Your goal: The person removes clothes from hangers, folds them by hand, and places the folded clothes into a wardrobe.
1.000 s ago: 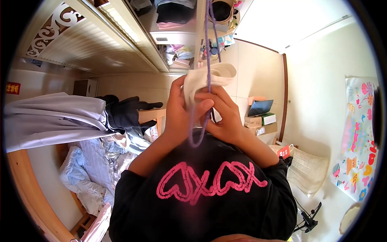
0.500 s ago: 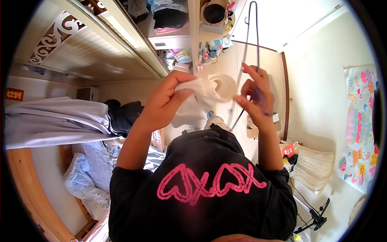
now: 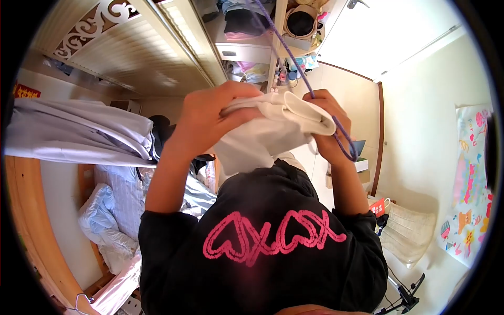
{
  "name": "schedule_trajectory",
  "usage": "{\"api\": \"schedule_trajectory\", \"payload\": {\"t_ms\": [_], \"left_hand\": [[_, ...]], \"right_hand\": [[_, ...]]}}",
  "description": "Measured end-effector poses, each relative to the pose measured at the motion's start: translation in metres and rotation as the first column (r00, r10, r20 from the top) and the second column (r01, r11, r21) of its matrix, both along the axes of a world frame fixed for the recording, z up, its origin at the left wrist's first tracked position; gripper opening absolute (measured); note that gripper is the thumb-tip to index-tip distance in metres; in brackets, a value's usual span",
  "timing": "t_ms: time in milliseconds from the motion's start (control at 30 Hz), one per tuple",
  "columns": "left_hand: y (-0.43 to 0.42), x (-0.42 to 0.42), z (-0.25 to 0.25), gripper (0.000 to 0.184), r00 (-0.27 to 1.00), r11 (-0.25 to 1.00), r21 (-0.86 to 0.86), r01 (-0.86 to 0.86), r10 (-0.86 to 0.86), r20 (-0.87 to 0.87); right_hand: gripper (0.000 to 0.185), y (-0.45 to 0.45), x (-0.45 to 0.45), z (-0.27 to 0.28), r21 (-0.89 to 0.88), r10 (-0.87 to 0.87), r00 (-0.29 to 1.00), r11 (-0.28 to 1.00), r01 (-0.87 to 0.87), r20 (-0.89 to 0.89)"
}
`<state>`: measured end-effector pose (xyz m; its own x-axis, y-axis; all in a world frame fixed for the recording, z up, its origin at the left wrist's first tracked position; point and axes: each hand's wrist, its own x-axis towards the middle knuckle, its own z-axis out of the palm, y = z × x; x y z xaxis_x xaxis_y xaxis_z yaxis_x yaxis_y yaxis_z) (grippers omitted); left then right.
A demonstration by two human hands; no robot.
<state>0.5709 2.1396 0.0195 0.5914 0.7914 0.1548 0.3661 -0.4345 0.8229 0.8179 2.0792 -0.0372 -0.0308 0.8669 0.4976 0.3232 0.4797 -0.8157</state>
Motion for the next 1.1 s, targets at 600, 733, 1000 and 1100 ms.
{"api": "schedule_trajectory", "payload": {"t_ms": [600,733,1000,1100], "left_hand": [[0.051,-0.071,-0.093,0.035,0.85,0.995,-0.07,-0.078,0.103,0.517],[0.122,-0.058,-0.09,0.015,0.552,0.796,-0.092,-0.598,0.493,0.673],[0.316,-0.016,-0.035,0.101,0.508,0.134,0.685,-0.716,0.773,0.38],[0.38,-0.008,-0.038,0.114,0.317,0.001,0.715,-0.699,0.897,0.308]], "right_hand": [[0.041,0.019,0.001,0.023,-0.244,0.271,0.948,0.921,-0.305,-0.164],[0.031,0.051,-0.004,0.0,-0.387,0.115,0.897,0.873,-0.296,-0.427],[0.024,0.137,0.003,-0.018,-0.503,-0.126,0.964,0.864,-0.01,-0.235],[0.032,0.174,0.0,-0.012,-0.514,-0.063,0.98,0.856,-0.045,-0.191]]}}
